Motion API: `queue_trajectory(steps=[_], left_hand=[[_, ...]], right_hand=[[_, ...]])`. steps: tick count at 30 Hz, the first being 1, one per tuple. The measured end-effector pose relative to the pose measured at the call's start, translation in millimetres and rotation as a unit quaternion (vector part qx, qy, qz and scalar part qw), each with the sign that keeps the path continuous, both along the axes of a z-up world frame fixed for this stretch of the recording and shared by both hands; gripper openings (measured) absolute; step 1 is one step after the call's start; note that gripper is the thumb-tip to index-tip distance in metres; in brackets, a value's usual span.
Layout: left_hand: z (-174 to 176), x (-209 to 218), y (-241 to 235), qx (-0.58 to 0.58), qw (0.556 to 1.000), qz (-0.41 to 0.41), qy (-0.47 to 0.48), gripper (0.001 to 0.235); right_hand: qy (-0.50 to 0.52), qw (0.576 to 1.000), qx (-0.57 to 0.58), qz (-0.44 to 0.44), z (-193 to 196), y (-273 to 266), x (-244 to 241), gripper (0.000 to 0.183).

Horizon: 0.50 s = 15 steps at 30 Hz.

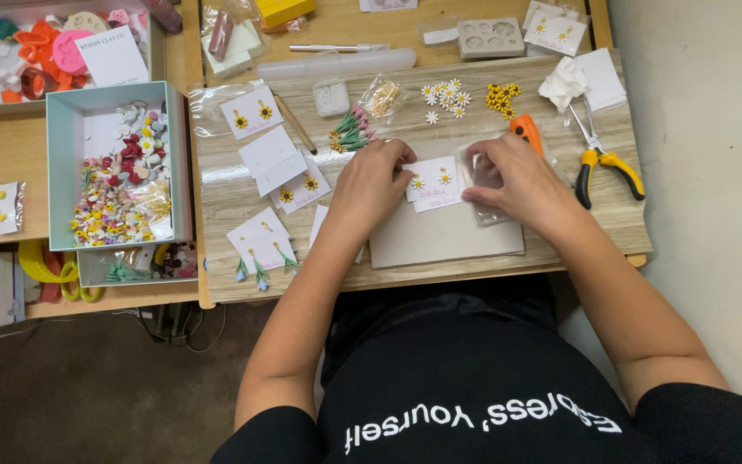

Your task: The person places pairs of flower-shaped earrings onto small white cards and then inserts the cards into clear plastic bags. The person handles the earrings and cards by hand, arranging them on a cluttered workbench with various craft supplies.

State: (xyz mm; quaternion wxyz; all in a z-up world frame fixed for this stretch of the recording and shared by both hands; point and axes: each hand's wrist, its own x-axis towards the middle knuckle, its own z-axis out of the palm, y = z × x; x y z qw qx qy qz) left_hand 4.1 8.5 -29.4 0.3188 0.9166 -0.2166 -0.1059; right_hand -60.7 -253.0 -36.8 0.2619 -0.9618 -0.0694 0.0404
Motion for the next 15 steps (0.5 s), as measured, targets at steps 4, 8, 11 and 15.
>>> queue_trajectory(steps=[4, 8, 11, 15], left_hand=[[9.4, -3.4, 2.7, 0.008, 1.0, -0.006, 0.001, 0.019], [13.7, -4.5, 5.2, 0.009, 1.0, -0.004, 0.01, 0.019], [15.0, -4.8, 6.1, 0.0, 1.0, -0.004, 0.007, 0.019], [15.0, -5.6, 8.0, -0.007, 1.0, -0.005, 0.003, 0.018]], right_hand=[[0.032, 0.999, -0.011, 0.031, 22.5, 1.3, 0.2, 0.075], [0.101, 0.993, -0.004, 0.062, 42.4, 4.0, -0.3, 0.071], [0.082, 0.995, -0.006, 0.055, 27.2, -0.8, 1.4, 0.058], [-0.02, 0.999, -0.023, 0.032, -1.6, -7.6, -1.5, 0.029]])
